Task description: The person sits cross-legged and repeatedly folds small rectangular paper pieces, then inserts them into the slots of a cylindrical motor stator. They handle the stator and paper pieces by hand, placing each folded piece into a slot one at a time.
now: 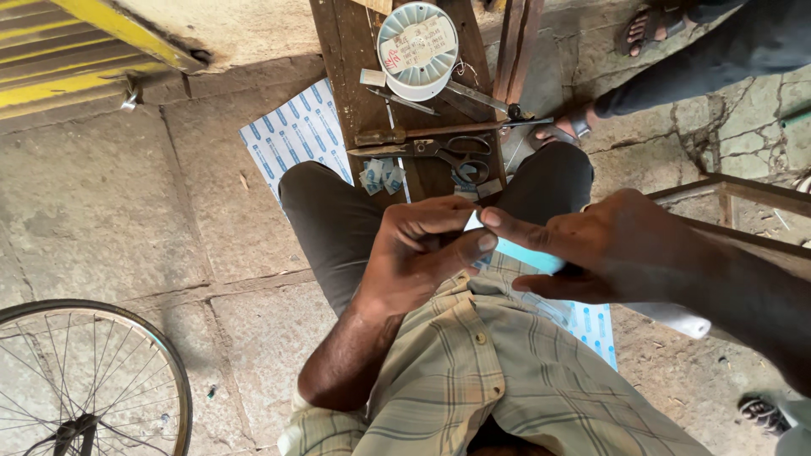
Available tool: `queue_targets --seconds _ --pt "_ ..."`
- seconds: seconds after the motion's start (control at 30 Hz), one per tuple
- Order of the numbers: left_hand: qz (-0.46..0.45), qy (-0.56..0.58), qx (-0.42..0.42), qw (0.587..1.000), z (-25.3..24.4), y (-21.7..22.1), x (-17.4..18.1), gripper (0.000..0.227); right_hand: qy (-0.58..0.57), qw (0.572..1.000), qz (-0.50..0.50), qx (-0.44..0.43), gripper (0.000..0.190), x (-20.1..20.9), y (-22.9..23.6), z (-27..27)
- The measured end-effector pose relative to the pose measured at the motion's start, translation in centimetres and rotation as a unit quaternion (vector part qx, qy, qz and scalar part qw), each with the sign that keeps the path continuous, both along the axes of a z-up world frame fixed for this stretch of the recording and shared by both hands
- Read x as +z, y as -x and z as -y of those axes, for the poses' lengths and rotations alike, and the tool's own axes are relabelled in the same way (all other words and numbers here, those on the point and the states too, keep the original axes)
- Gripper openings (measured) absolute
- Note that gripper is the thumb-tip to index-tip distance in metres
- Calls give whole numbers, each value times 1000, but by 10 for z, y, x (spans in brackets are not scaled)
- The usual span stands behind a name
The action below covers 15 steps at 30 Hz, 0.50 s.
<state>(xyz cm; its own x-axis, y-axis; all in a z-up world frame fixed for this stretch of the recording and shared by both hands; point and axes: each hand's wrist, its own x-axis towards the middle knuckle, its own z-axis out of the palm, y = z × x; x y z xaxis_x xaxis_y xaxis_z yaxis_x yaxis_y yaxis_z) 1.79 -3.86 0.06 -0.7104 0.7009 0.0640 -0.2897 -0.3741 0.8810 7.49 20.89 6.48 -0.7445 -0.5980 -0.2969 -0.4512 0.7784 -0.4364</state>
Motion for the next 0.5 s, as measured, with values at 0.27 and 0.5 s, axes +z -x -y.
queue_targets --seconds 0.27,0.5 --pt "-58 69 -34 995 7 5 2 19 137 989 -29 -51 85 -34 -17 -11" --pt "-81 103 94 987 -8 -8 7 19 468 830 82 -293 30 -42 -24 -18"
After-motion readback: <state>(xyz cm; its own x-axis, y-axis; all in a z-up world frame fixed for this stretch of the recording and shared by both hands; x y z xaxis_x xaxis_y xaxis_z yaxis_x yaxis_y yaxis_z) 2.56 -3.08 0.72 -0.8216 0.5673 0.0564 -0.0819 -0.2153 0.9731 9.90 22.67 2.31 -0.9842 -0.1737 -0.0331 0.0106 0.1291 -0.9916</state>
